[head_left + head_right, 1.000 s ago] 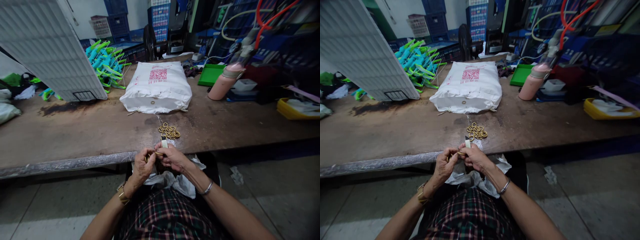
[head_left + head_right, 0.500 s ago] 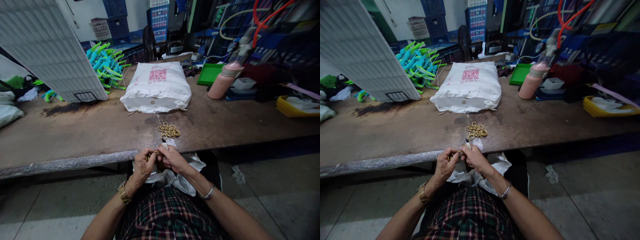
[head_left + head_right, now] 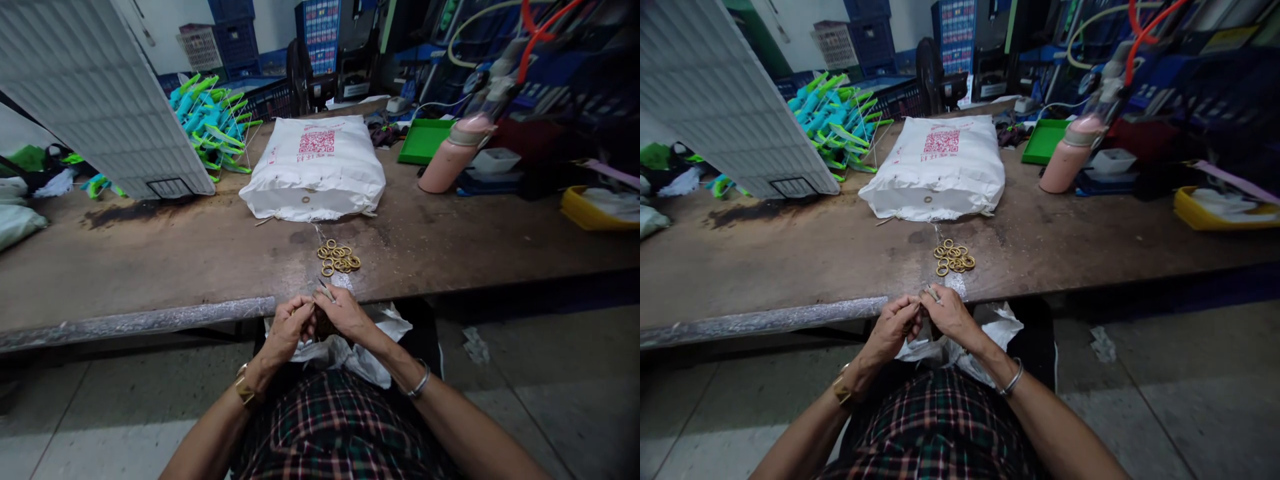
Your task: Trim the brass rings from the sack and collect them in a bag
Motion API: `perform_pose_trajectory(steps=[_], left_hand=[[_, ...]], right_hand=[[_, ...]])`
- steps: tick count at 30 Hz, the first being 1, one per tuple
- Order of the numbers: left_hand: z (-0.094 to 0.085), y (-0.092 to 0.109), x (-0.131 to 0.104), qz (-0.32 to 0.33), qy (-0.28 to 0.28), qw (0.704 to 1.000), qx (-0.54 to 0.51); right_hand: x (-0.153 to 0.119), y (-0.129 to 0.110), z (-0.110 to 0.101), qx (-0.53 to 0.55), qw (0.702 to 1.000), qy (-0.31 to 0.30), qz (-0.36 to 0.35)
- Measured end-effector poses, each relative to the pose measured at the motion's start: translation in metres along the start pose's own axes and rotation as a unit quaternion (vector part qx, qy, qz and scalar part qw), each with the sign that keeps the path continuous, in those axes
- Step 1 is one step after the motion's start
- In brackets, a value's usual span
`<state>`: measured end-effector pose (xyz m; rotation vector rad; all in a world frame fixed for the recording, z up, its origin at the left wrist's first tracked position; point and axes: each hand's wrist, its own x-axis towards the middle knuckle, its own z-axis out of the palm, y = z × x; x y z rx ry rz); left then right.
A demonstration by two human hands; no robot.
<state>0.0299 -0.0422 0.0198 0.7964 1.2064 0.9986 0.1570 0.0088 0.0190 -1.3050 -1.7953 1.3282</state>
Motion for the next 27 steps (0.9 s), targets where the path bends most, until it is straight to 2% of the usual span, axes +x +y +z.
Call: perform_pose_trajectory(steps=[8,20,23,27], left_hand=[[0.000,-0.001,-0.002,-0.014,-0.006,0.998,-0.061],[0.000,0.001,-0.002,-0.027,-0.022,0.987,-0.154],[-0.002,0.001,-0.003,-0.018,-0.029,0.984,-0.175],[-0.005,0.001,-0.004,-0.007,-0.019,0.984,-0.178]], right_hand=[[0.001,0.001,0.000,0.081,0.996,-0.022,0.020],[-0.001,-0.003,0.000,0.100,0.994,-0.029,0.019],[0.000,0.002,0.001,0.080,0.997,-0.013,0.016],[-0.003,0.009,0.002,-0.042,0.998,0.007,-0.046]])
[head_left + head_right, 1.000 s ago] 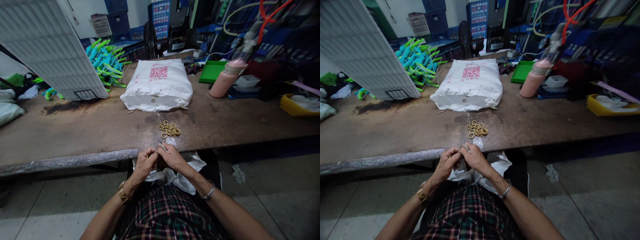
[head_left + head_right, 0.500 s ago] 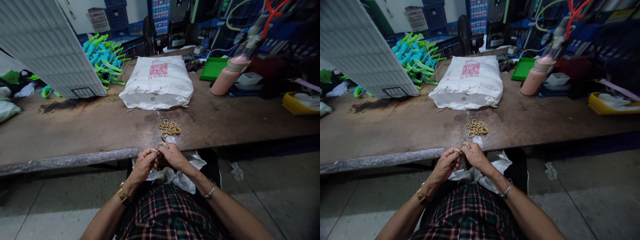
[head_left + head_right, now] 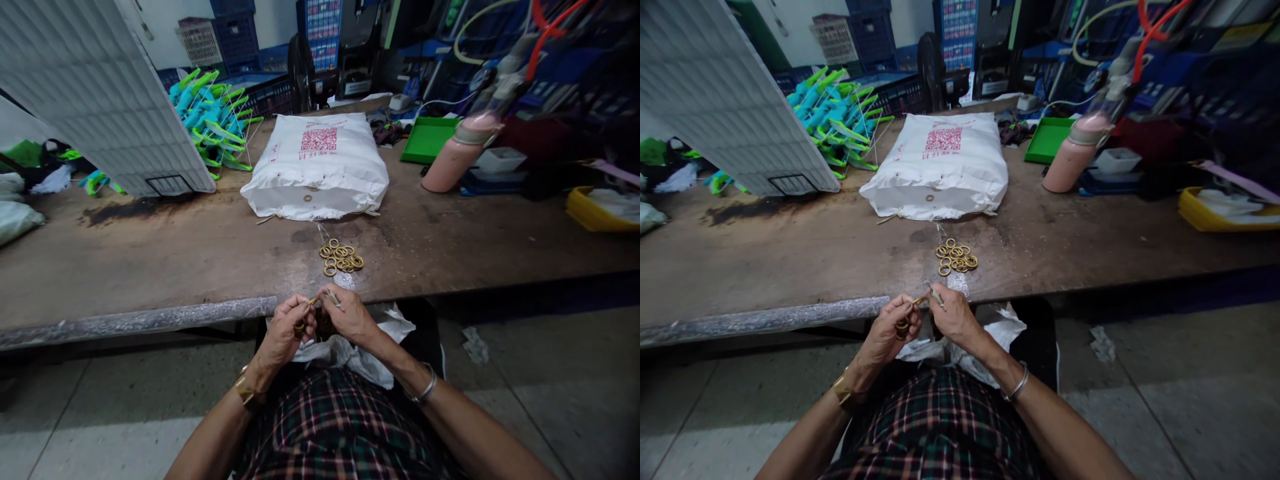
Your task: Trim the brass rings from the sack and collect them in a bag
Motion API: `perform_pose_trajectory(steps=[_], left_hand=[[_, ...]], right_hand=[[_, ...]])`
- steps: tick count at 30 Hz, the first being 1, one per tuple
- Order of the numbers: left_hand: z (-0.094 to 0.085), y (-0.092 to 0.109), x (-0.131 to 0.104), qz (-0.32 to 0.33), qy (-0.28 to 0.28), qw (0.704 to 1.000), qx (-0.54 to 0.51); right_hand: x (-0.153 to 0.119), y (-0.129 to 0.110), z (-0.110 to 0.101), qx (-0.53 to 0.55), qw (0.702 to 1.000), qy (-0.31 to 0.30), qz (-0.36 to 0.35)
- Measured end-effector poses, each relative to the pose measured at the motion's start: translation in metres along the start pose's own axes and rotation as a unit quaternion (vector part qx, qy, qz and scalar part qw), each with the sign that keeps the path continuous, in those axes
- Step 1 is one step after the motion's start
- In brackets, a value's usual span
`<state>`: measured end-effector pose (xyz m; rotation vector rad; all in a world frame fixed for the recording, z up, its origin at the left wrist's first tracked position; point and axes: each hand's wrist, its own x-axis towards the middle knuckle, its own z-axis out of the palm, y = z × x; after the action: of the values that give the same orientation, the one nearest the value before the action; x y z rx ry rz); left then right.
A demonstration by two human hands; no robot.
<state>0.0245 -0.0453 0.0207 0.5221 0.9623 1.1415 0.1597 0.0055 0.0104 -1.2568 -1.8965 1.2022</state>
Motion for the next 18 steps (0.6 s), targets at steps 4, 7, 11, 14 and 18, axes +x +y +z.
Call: perform_pose_trajectory(steps=[4,7,11,14,18], left_hand=[[-0.0004,0.0001,-0.0007,0.009,0.017,0.999,0.036],[-0.0010,-0.0012,-0.0011,0.030,0.015,0.998,0.060],[-0.0036,-0.0039,-0.0018,0.051,0.011,0.995,0.088],[-0.0058,-0.0053,-0.0028,0.056,0.016,0.992,0.110],[-0.0088,-0.0078,-0.0028,0.064,0.020,0.989,0.132]], right_hand=[[-0.0063,-0.0003,0.0025,-0.097,0.992,-0.057,-0.061],[-0.0085,-0.0017,0.0040,-0.133,0.986,-0.068,-0.068],[-0.0095,-0.0032,0.0053,-0.173,0.980,-0.070,-0.070],[-0.0104,-0.0056,0.0057,-0.198,0.976,-0.074,-0.059],[-0.0104,-0.0089,0.0055,-0.218,0.971,-0.092,-0.047]])
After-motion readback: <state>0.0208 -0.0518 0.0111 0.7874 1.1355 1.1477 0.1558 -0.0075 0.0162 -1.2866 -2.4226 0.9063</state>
